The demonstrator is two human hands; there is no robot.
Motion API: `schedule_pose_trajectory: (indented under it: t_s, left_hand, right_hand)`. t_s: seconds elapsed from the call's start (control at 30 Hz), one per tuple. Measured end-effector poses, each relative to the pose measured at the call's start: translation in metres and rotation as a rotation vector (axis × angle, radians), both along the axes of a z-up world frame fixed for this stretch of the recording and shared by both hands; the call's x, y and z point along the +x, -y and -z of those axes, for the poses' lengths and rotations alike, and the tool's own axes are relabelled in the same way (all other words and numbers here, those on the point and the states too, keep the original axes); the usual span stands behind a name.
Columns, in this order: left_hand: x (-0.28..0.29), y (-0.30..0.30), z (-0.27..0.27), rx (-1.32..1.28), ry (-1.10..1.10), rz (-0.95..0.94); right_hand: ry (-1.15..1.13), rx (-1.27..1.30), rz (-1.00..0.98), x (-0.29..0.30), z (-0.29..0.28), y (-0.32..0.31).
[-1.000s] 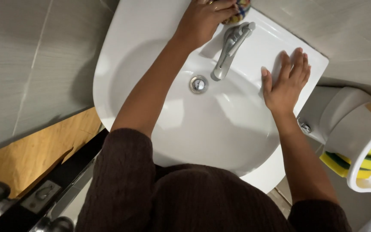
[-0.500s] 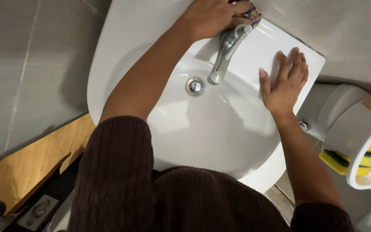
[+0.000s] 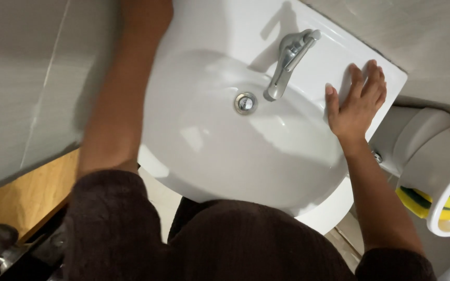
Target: The person cleans a white bathroom sink using a small checkered cloth. They wipe the basin, faucet, and surrounding areas, repeatedly rinsing and wringing the cloth under running water.
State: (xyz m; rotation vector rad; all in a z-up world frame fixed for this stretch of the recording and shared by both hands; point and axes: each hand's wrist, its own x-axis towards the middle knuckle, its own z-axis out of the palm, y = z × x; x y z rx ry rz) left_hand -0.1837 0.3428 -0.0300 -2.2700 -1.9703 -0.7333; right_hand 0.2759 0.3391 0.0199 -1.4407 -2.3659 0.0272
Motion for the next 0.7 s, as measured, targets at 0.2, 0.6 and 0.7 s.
schedule_pose_trajectory:
  t_s: [0.2, 0.6, 0.7]
  left_hand:
    - [-0.012, 0.051, -0.018, 0.015, -0.057, -0.366]
    - [0.013, 0.197, -0.048, 0.006, 0.296, -0.545]
    - [0.017, 0.190, -0.034, -0.054, 0.238, -0.703]
  right_hand:
    - [0.012, 0.026, -0.025, -0.001, -0.002, 0.000]
    - [0.042, 0.012, -0.005, 0.000, 0.002, 0.000]
    - [0.035, 0.017, -0.013, -0.003, -0.001, 0.000]
